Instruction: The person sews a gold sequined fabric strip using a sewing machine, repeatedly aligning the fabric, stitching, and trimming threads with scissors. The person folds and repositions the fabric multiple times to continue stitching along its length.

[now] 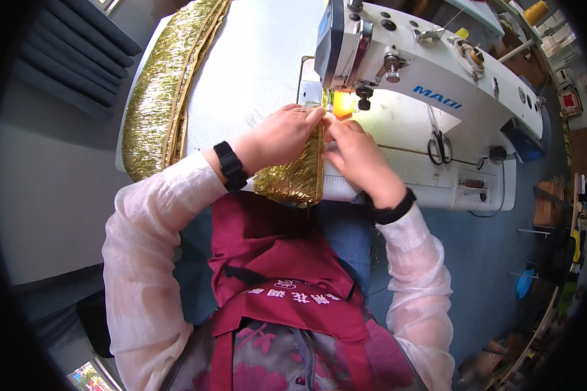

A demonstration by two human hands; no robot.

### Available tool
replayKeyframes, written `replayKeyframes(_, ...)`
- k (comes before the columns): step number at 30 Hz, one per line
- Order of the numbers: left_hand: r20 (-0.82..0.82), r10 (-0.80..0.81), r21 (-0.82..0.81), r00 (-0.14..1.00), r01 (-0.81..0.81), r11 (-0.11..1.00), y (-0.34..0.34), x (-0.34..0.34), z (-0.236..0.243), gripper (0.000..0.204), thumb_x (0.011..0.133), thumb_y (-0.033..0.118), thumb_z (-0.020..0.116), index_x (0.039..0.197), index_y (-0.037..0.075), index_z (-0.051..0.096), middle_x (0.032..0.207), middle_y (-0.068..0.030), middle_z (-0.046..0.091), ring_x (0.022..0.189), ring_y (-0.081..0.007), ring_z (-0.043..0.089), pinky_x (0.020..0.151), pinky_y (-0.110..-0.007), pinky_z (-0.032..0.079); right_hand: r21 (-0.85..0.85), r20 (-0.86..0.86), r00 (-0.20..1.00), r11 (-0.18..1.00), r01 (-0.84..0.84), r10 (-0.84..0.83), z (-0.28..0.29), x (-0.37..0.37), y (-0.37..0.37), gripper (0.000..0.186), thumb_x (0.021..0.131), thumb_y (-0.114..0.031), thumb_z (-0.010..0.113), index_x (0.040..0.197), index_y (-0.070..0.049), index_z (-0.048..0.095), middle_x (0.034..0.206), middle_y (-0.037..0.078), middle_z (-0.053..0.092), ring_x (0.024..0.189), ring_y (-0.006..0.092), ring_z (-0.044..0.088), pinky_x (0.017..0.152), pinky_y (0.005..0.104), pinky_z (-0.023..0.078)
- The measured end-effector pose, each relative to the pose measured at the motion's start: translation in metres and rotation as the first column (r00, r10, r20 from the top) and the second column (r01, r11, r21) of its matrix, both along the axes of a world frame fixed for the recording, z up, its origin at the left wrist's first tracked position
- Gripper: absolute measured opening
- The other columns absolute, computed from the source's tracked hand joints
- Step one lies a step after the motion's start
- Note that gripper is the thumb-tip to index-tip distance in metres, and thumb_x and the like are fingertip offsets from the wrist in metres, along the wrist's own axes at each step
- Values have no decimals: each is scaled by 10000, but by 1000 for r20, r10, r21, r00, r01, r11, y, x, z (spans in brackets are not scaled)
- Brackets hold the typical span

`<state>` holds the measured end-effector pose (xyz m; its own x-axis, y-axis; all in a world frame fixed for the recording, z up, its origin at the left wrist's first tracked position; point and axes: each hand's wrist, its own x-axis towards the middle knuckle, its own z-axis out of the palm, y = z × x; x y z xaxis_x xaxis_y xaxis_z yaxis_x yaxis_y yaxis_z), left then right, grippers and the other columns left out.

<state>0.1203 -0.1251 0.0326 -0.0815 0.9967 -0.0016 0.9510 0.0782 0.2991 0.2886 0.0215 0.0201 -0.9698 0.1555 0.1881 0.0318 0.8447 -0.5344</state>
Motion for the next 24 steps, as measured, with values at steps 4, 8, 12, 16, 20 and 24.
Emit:
replayKeyframes(4, -156, 88, 1, 984, -89, 996, -4, 25, -15, 585, 1070, 264, 481, 1545, -53, 356, 1563, -200, 486, 1517, -311, 381, 1261, -463, 261, -247, 215, 976, 964, 97, -44, 21, -7, 61, 278, 924, -193, 715, 1107, 7, 658, 998, 147, 729, 906, 346, 698, 801, 435, 576)
replayKeyframes(8, -267, 132, -24, 955, -144, 989, -16, 42, -28, 681, 1114, 422, 325, 1631, -14, 241, 1715, -156, 251, 1611, -263, 167, 1307, -447, 94, 173, 249, 945, 970, 173, -213, 25, -44, 110, 248, 962, -228, 665, 1073, -9, 696, 1036, 165, 741, 926, 359, 708, 815, 437, 582)
replayKeyframes(12, -245, 154, 33, 957, -150, 988, -14, 44, -34, 685, 1116, 436, 308, 1633, -7, 241, 1715, -155, 252, 1614, -260, 159, 1306, -456, 82, 371, 328, 905, 918, 140, -270, 11, -68, 114, 267, 965, -251, 650, 1087, -21, 710, 1066, 175, 739, 966, 364, 707, 842, 448, 578)
replayKeyframes(16, -224, 146, 29, 964, -143, 989, -11, 42, -37, 685, 1115, 440, 306, 1635, -1, 244, 1717, -153, 248, 1614, -264, 158, 1303, -467, 80, 439, 384, 867, 889, 130, -316, 3, -67, 110, 289, 968, -274, 636, 1101, -34, 725, 1096, 185, 737, 1007, 369, 705, 869, 459, 575)
replayKeyframes(20, -204, 154, 62, 967, -144, 988, -11, 42, -39, 686, 1111, 440, 319, 1636, 4, 249, 1717, -151, 252, 1615, -269, 152, 1301, -473, 82, 464, 404, 852, 877, 124, -334, 1, -64, 110, 312, 971, -297, 621, 1115, -46, 739, 1127, 195, 735, 1047, 373, 704, 896, 470, 572)
replayKeyframes(24, -166, 166, 51, 972, -160, 986, -11, 42, -41, 688, 1105, 440, 338, 1640, 16, 248, 1716, -179, 233, 1614, -304, 144, 1300, -480, 80, 482, 409, 841, 867, 130, -354, 0, -63, 110, 338, 974, -321, 606, 1129, -59, 753, 1157, 205, 733, 1087, 378, 703, 923, 481, 569)
